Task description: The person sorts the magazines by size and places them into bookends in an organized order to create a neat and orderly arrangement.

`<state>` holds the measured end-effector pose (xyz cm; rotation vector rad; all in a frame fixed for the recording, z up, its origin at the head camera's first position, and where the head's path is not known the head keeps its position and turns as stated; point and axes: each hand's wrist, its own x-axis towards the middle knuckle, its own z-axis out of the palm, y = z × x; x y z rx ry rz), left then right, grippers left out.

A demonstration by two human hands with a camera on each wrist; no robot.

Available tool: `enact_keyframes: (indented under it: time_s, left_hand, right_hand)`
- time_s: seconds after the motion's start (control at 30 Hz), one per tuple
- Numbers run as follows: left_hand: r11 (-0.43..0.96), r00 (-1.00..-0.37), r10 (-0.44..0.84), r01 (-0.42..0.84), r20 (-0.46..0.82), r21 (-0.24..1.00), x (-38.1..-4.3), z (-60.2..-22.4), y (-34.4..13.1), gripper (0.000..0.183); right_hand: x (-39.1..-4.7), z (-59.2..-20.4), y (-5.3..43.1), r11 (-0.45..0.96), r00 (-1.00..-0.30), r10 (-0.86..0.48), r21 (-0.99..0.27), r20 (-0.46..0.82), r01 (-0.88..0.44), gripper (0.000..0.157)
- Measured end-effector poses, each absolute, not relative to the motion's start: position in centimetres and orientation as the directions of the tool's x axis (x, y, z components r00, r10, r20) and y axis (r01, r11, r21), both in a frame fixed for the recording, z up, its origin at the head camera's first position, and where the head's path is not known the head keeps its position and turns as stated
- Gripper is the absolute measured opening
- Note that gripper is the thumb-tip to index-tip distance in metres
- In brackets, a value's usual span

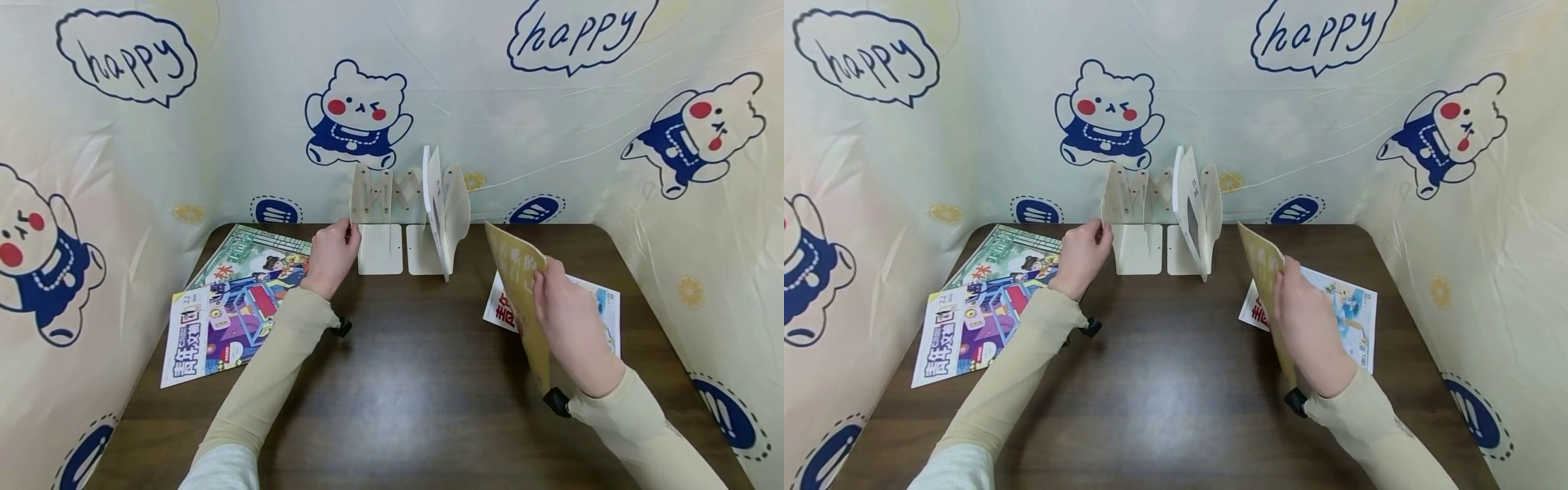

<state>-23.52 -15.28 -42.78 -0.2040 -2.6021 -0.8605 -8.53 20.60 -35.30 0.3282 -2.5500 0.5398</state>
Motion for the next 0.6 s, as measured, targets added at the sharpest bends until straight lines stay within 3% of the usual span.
enact_keyframes:
  time_s: [0.33, 0.6]
  left_hand:
    - [0.803, -0.919, 0.015, 0.246, 0.394, 0.542, -23.4, -42.6, -15.2, 0.031]
    - [0.806, -0.906, 0.019, 0.264, 0.422, 0.53, -23.5, -42.8, -15.2, 0.029]
  right_hand:
    - [-7.2, -33.9, 21.4, 0.886, -0.662, -0.107, -0.231, 0.742, -0.402, 0.025]
    - [-6.0, -33.1, 21.0, 0.865, -0.63, -0.135, -0.22, 0.764, -0.452, 0.031]
